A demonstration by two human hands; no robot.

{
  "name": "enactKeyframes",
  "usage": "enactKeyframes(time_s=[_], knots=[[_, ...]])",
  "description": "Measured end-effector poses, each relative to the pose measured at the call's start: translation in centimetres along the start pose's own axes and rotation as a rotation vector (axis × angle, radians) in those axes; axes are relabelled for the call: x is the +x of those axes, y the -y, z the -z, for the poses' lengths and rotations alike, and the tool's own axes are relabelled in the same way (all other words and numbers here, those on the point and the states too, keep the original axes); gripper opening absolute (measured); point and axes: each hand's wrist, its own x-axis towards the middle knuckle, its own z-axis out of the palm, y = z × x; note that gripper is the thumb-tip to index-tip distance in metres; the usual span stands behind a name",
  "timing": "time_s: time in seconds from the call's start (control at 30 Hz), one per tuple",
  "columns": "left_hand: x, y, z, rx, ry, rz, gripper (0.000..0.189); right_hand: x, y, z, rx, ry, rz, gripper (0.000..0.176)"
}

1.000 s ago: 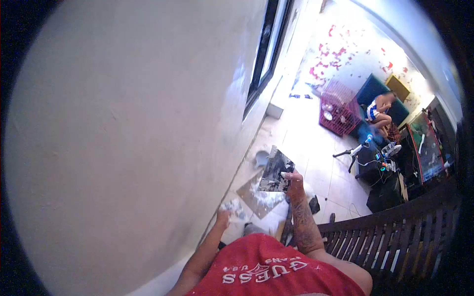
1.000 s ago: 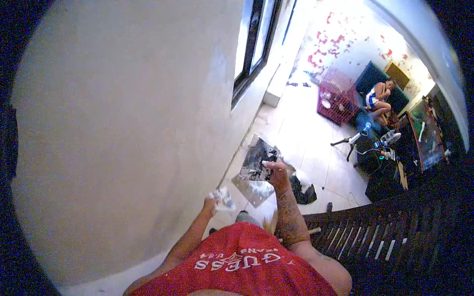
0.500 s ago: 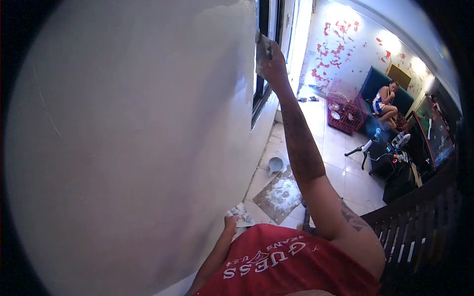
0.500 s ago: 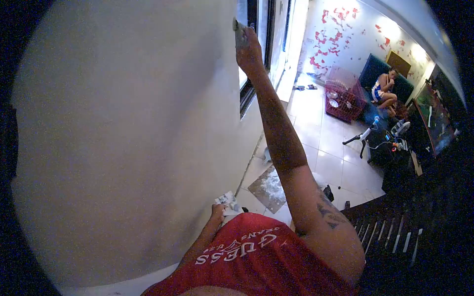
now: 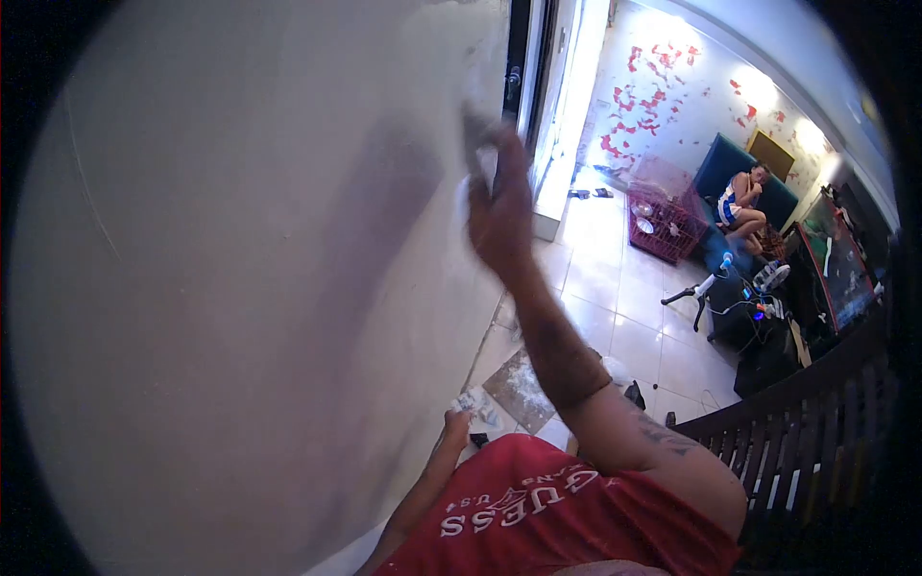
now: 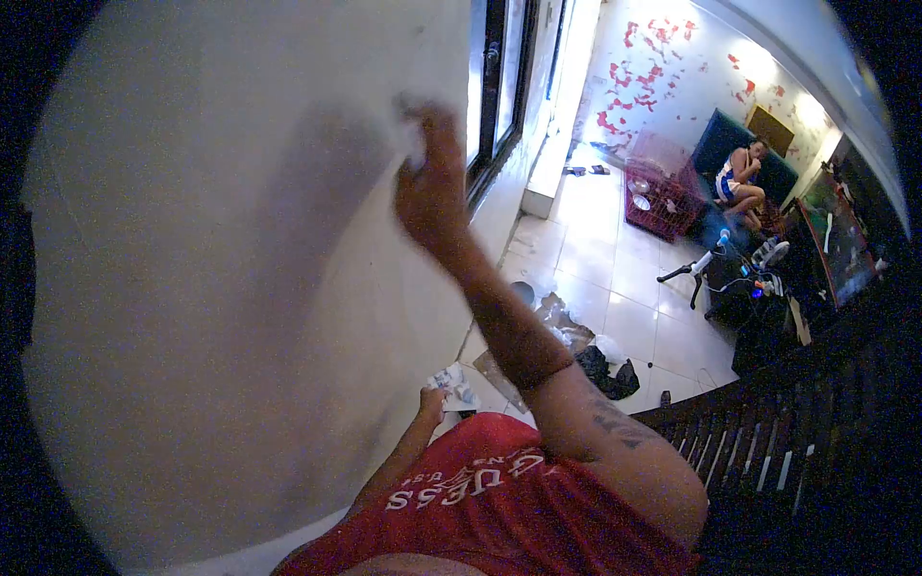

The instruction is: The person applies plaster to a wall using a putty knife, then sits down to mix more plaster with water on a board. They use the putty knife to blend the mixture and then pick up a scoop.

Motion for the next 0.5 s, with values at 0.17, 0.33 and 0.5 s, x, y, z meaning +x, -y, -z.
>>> enactKeyframes(time_s=[0.17, 0.33, 0.5], knots=[[-2.7, -1.6, -2.6, -0.151, -0.045, -0.105, 0.018, 6.3, -13.3, -2.1, -0.023, 0.047, -0.023, 0.048], [-3.1, -3.5, -3.9, -0.086, -0.083, -0.042, 0.017, 7.1, -12.0, -4.6, -0.241, -0.034, 0.125, 0.044], [-0.5, -0.6, -2.2, -0.026, -0.060, -0.053, 0.016, 4.1, -0.7, -2.6, -0.144, 0.068, 0.007, 0.041]])
